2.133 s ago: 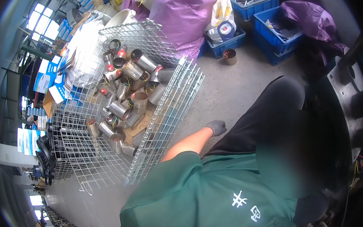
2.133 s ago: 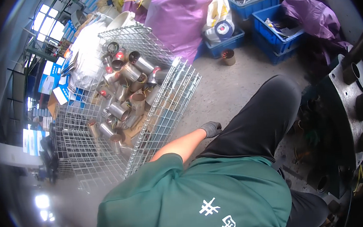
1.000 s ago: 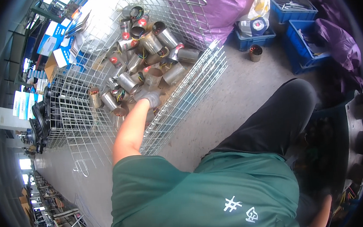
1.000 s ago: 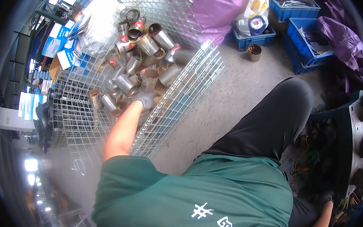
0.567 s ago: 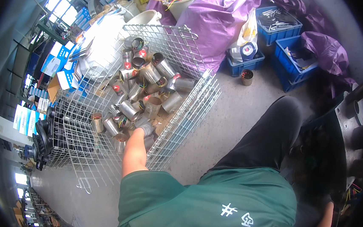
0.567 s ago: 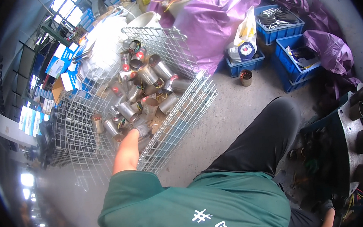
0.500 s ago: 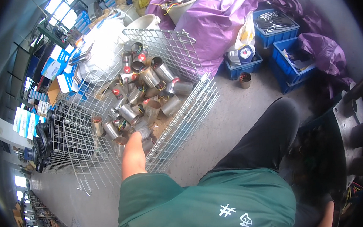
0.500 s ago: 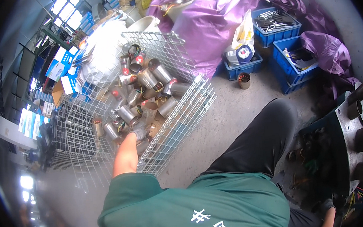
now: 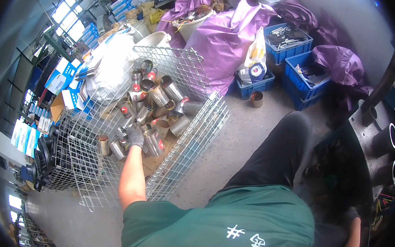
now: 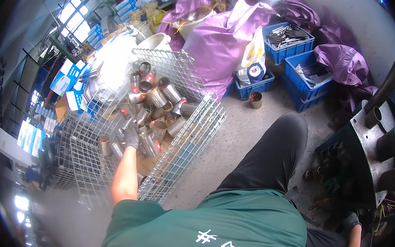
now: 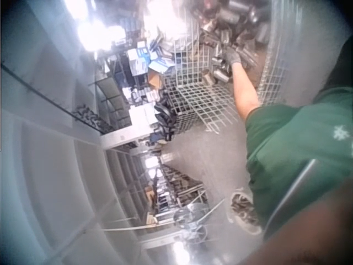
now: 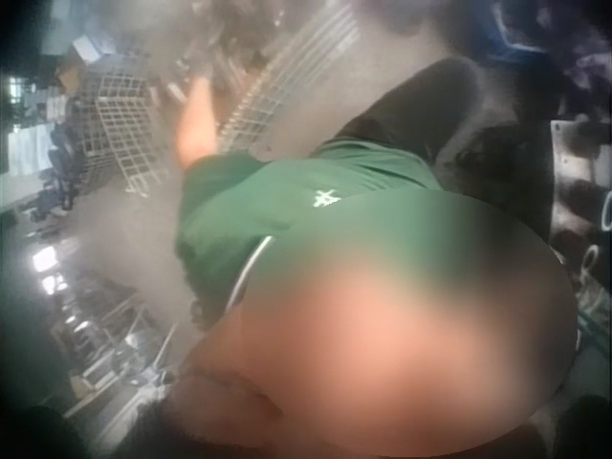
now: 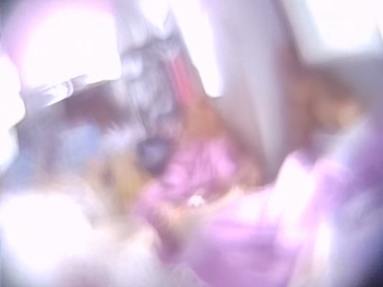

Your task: The person takes metal cylinders from a wire basket and places them into a press machine, then inserts internal copper wire components into the cylinders while operating the machine with a lever.

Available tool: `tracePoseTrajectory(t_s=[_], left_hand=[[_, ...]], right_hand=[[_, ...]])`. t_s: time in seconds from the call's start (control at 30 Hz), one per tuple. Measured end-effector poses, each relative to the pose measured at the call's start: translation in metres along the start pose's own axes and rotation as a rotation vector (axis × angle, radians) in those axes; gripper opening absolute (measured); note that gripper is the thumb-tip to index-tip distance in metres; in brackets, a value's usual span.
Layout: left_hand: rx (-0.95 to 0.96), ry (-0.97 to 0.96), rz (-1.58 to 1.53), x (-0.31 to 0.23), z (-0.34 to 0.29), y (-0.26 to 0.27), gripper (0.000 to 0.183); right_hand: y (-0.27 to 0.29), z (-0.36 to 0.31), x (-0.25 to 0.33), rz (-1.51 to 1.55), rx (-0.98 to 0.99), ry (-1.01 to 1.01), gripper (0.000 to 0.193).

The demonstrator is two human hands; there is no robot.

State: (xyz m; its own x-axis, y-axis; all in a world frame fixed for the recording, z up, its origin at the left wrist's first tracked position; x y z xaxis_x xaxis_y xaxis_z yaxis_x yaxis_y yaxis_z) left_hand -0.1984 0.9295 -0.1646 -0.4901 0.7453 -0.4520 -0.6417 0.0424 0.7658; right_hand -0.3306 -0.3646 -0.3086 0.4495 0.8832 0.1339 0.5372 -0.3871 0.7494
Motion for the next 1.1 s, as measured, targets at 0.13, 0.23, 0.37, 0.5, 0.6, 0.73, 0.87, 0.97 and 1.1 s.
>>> tracePoseTrajectory(t_s=[0.13, 0.23, 0.37, 0.5, 0.6, 0.73, 0.87, 0.97, 1.1], left_hand=[[0.068, -0.087, -0.473, -0.165, 0.012, -0.018, 0.035], [0.206, -0.220, -0.924, -0.336, -0.009, -0.002, 0.037], [0.033, -0.597, -1.159, -0.497, -0.035, 0.067, 0.036], [0.476, -0.670, -1.612, -0.663, -0.122, 0.081, 0.045], [0.697, -0.777, -1.774, -0.755, -0.203, 0.079, 0.047], [1.268, -0.674, -2.052, -0.844, -0.335, 0.074, 0.046], [1.649, -0.591, -2.004, -0.881, -0.466, 0.055, 0.052], [1.850, -0.510, -1.804, -0.883, -0.538, 0.033, 0.050], [1.946, -0.613, -1.567, -0.875, -0.576, -0.003, 0.039]], right_hand=[[-0.002, -0.013, -0.024, -0.058, 0.032, 0.099, 0.049], [0.001, -0.030, -0.038, 0.027, -0.028, 0.236, 0.048], [0.081, -0.097, 0.121, 0.429, -0.180, 0.328, 0.033], [0.146, -0.167, 0.225, 0.756, -0.356, 0.485, 0.042], [0.159, -0.172, 0.251, 1.230, -0.394, 0.603, 0.057], [0.159, -0.161, 0.256, 1.750, -0.343, 0.801, 0.079], [0.107, -0.136, 0.195, 2.286, -0.210, 0.700, 0.095], [0.104, -0.155, 0.187, 2.440, -0.264, 0.702, 0.100], [0.063, -0.141, 0.164, 2.559, -0.429, 0.308, 0.088]])
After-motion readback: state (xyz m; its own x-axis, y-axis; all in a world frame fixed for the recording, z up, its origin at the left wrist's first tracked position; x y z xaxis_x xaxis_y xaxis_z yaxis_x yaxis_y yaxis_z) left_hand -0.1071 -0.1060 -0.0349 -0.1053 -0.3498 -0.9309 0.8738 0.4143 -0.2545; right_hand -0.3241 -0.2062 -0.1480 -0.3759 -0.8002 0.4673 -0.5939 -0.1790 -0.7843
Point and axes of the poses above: each hand's wrist, its own z-axis towards the middle knuckle, its own y-axis out of the back of the hand, x = y × z, the point moved 4 cm from there along z, towards the middle knuckle, and after that the axes turned 6 degrees about z, right-handed, at the moved point
